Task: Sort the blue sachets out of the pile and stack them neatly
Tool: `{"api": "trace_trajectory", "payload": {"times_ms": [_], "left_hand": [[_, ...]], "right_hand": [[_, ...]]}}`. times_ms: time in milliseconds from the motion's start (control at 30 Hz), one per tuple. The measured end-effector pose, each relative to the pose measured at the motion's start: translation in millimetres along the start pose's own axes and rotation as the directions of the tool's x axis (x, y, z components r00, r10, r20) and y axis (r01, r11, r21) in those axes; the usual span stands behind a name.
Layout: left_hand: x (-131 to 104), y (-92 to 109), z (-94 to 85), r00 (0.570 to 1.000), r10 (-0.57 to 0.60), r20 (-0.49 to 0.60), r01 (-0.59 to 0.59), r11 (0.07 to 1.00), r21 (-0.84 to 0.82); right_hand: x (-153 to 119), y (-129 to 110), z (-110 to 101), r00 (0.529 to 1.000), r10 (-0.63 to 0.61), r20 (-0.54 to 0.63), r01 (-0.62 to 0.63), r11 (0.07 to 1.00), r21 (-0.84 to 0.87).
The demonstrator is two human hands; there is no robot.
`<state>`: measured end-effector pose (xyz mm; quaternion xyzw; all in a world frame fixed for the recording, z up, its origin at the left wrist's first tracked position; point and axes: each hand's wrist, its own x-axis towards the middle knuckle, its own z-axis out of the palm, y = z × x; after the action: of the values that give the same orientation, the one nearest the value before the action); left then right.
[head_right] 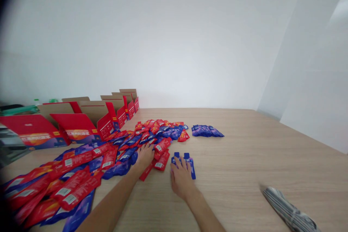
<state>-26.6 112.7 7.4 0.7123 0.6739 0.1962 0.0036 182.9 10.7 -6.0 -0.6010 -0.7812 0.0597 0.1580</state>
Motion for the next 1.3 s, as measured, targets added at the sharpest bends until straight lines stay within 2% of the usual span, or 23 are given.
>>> {"api": "trace_trajectory", "payload": {"times_ms": [200,267,367,433,533,633,700,733,800,900,1000,1067,1200,1300], "left_hand": [[-13.4,-2.5,-12.7,0.999,0.010,-0.035,-0.011,1.000,-0.025],[-24.6,0.0,-17.2,0.994,0.009,-0.109,-0.015,0.998,-0.058],[-47.9,11.5,-16.6,0.956,-0.016,-0.293,-0.044,0.979,-0.197],[-65.3,24.9,-11.5,0.943,0.005,-0.333,-0.103,0.955,-0.279],[-88.2,49.6,-1.6,0.927,0.062,-0.371,-0.206,0.908,-0.364],[-102.5,70.7,6.3,0.915,0.112,-0.388,-0.279,0.869,-0.408],[-106.7,78.7,10.6,0.918,0.130,-0.374,-0.295,0.854,-0.428],[-107.6,80.4,12.8,0.924,0.142,-0.355,-0.297,0.850,-0.436],[-107.7,79.7,17.3,0.940,0.160,-0.302,-0.287,0.847,-0.447],[-106.4,71.7,23.0,0.964,0.167,-0.209,-0.245,0.863,-0.441],[-105.3,61.8,25.8,0.971,0.198,-0.133,-0.236,0.880,-0.411],[-104.4,57.0,27.1,0.966,0.234,-0.114,-0.260,0.889,-0.378],[-103.4,54.7,32.1,0.956,0.289,-0.049,-0.287,0.889,-0.358],[-107.7,60.7,34.4,0.938,0.348,-0.007,-0.321,0.857,-0.403]], "right_hand": [[-6.9,0.9,2.1,0.997,0.013,-0.081,-0.009,0.999,0.045],[-7.6,-2.1,-1.5,0.990,0.011,-0.139,0.003,0.995,0.100],[-6.1,-10.7,-6.4,0.970,0.007,-0.243,0.061,0.961,0.269],[-4.3,-15.8,-8.2,0.963,0.040,-0.268,0.080,0.903,0.423],[-1.7,-16.3,-8.5,0.966,0.141,-0.216,0.026,0.780,0.626],[-0.2,-6.8,-6.2,0.961,0.239,-0.140,-0.057,0.665,0.744],[0.5,2.1,-3.2,0.956,0.268,-0.119,-0.080,0.629,0.773],[0.6,6.4,-1.3,0.955,0.268,-0.125,-0.082,0.644,0.761],[0.6,13.2,2.6,0.960,0.237,-0.148,-0.079,0.738,0.670],[-1.0,19.2,6.8,0.974,0.140,-0.179,-0.050,0.900,0.433],[-4.8,24.3,8.0,0.977,0.049,-0.207,-0.002,0.975,0.223],[-8.5,28.5,8.4,0.989,0.014,-0.150,0.006,0.991,0.130],[-15.8,37.6,8.7,0.996,0.005,0.090,-0.012,0.997,0.071],[-19.4,44.9,3.5,0.987,0.028,0.159,-0.036,0.998,0.045]]}}
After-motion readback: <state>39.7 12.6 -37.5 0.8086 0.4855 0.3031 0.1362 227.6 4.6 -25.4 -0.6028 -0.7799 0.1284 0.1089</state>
